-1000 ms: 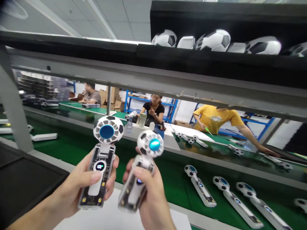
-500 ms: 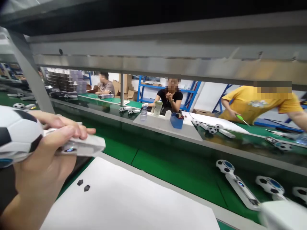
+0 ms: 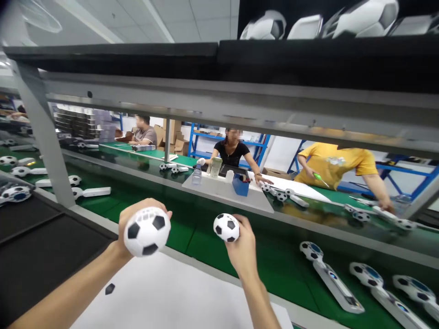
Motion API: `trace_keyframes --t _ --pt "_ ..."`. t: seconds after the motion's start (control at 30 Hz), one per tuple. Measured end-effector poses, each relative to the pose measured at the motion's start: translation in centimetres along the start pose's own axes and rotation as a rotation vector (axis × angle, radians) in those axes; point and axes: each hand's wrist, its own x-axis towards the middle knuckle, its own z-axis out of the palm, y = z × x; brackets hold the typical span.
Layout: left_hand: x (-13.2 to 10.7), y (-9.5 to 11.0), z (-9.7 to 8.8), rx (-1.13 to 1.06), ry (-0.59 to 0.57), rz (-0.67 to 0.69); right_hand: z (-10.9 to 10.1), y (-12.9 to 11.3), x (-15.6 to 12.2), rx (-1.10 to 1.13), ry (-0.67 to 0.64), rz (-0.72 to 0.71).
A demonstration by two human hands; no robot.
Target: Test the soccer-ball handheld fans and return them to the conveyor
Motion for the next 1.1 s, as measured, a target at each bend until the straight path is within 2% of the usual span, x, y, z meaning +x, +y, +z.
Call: trace_keyframes --t 0.1,0.17,0.23,0.3,0.33,0.4,0.47,0.53,0.63,0.73,0.83,1.1 --pt "0.4 -0.2 0.2 0.108 -0.017 0.166 1.8 4.7 -0.6 -0.046 0.005 0.208" --pt "0.5 0.0 0.2 0.181 -0.037 0.283 2.5 7.1 -1.4 -0.112 0.033 0.296" --pt "0.5 0.3 0.2 0.255 -0.050 0.399 2.9 8.4 -2.1 -0.176 0.038 0.341" --pt "0.5 0.5 0.2 0.292 -0.045 0.435 3.1 8.7 -2.4 -0.222 0.004 0.346" --pt "0.5 0.6 0.3 0.278 -0.041 0.394 3.1 8.3 -2.3 -0.238 -0.018 0.338" --pt "0.4 1.0 0.7 0.177 -0.037 0.202 2.9 6.6 -2.0 -0.248 -0.070 0.300" --pt "0.2 1.4 1.3 0.050 -0.028 -0.033 2.7 3.5 -1.8 -0.208 -0.160 0.248" --pt "-0.1 1.9 2.0 -0.018 -0.013 -0.203 2.6 -0.5 -2.1 -0.106 -0.330 0.185" --pt "-0.6 2.5 2.7 -0.053 -0.020 -0.345 3.0 -6.4 -3.6 0.132 -0.643 0.077" --pt "-1.2 2.7 2.9 -0.173 -0.072 -0.427 3.8 -9.8 -5.4 0.377 -0.663 -0.029" --pt "-1.5 2.7 2.8 -0.238 -0.076 -0.438 4.4 -10.1 -6.3 0.374 -0.639 -0.079" --pt "-1.3 2.3 3.0 -0.253 0.055 -0.445 5.0 -8.7 -6.8 0.215 -0.593 -0.142"
